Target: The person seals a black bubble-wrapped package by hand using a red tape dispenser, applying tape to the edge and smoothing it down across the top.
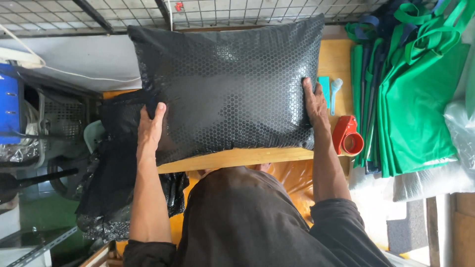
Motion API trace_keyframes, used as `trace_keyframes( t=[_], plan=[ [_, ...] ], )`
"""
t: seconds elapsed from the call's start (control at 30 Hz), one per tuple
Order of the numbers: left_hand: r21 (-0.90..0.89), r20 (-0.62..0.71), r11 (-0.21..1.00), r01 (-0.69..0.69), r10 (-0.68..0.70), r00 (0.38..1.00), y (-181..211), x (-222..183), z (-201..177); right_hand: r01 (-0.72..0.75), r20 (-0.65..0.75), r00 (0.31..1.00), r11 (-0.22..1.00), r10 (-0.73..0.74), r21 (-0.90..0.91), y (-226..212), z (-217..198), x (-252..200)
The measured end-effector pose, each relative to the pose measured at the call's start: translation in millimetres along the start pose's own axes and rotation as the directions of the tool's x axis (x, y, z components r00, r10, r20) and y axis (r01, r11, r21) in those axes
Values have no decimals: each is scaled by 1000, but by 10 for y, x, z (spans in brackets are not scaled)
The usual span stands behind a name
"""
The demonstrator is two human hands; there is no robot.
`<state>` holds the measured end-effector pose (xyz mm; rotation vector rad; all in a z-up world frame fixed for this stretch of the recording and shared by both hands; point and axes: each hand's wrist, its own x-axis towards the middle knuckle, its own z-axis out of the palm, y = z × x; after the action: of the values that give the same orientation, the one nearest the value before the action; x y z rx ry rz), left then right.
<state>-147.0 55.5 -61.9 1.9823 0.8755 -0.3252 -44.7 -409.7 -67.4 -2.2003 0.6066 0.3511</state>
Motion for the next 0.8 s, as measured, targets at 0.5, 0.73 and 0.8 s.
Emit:
trace_keyframes(
  t=[0.5,0.73,0.8],
  plan=[
    [-120,-64,980,157,-166,984,-230,-201,248,118,144,984,986,-101,-119,-175,-77,179],
    [-210,-53,954,215,-231,971,128,-734,38,213,87,975,975,-207,-70,-100,41,441],
    [-191,-9,947,259,-266,964,156,-797,53,158,66,985,987,-161,38,-36,38,527]
  ],
)
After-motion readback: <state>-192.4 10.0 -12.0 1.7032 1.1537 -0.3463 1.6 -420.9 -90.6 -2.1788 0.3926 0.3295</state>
